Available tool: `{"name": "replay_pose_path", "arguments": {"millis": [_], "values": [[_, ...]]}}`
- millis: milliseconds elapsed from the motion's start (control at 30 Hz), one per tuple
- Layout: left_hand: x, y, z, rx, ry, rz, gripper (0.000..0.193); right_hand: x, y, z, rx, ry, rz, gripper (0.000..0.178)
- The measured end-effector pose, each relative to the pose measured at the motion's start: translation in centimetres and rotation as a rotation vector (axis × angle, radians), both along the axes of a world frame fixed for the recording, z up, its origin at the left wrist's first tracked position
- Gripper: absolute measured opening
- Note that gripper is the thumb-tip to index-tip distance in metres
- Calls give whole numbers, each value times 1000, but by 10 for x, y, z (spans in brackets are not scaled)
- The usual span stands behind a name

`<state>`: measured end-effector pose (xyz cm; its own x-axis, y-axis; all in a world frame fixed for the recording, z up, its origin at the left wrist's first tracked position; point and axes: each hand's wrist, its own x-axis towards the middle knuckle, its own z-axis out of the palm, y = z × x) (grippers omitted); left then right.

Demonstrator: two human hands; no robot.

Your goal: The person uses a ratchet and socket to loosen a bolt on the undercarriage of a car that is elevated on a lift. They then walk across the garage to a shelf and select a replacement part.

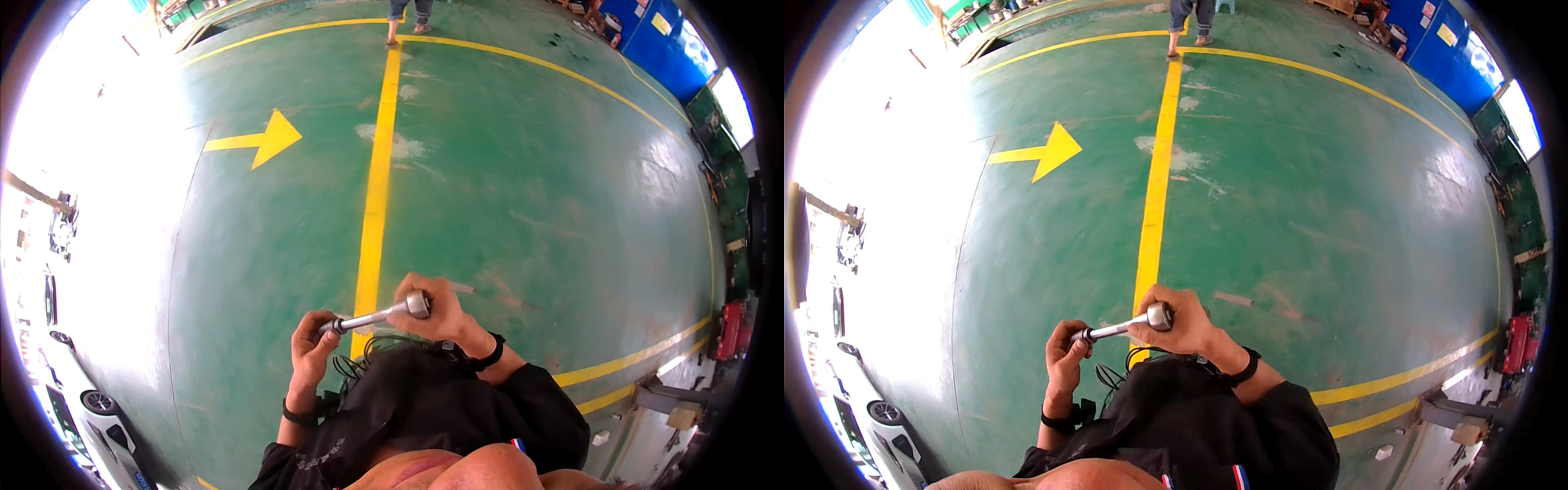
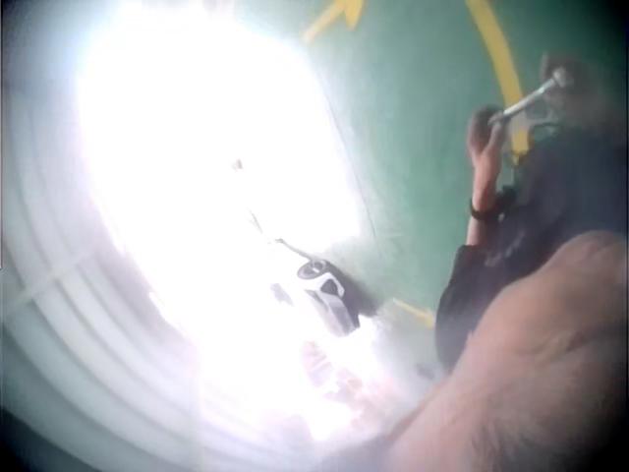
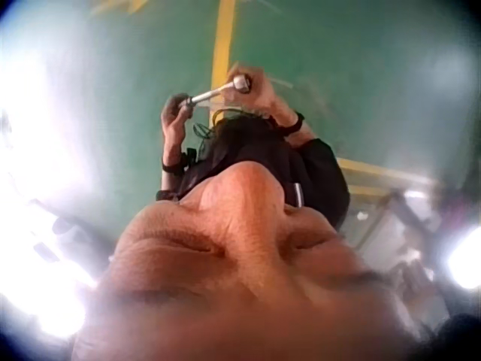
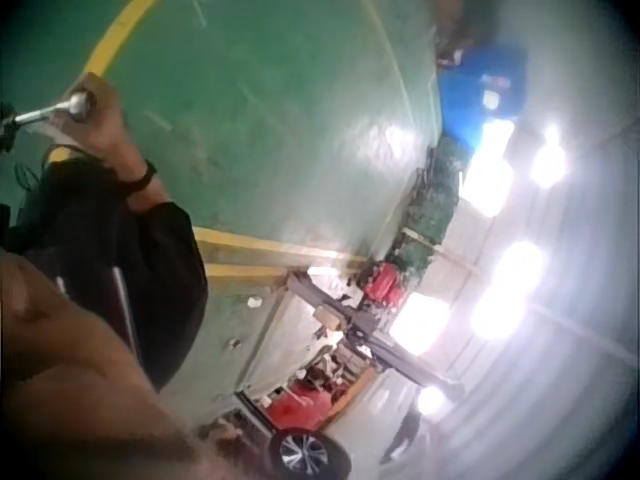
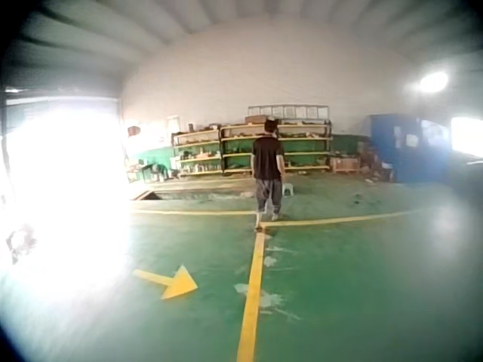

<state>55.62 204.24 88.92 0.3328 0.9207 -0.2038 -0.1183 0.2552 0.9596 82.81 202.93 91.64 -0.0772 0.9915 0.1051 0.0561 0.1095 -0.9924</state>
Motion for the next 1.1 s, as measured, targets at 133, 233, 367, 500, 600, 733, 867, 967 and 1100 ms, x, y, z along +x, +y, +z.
{"name": "replay_pose_path", "arguments": {"millis": [133,233,367,500,600,733,867,967,1100], "values": [[56,50,5,22,-4,-111,29,52,24,6,-4,0,-102,26],[97,90,2,-1,1,-179,35,86,43,0,-9,-26,-198,26],[148,152,-2,-1,-1,-368,43,129,67,-12,-25,-43,-353,26],[203,228,-13,11,-58,-546,35,176,115,-9,3,-111,-452,26],[246,289,-21,25,-55,-675,30,209,157,-6,60,-138,-518,26],[304,370,-16,101,-45,-806,28,256,218,-1,9,-214,-569,26],[353,451,6,231,82,-903,31,290,282,16,28,-285,-630,25],[385,502,2,213,80,-946,32,316,325,11,37,-234,-667,25],[437,562,-7,163,70,-963,33,362,380,-7,-1,-167,-709,26]]}}
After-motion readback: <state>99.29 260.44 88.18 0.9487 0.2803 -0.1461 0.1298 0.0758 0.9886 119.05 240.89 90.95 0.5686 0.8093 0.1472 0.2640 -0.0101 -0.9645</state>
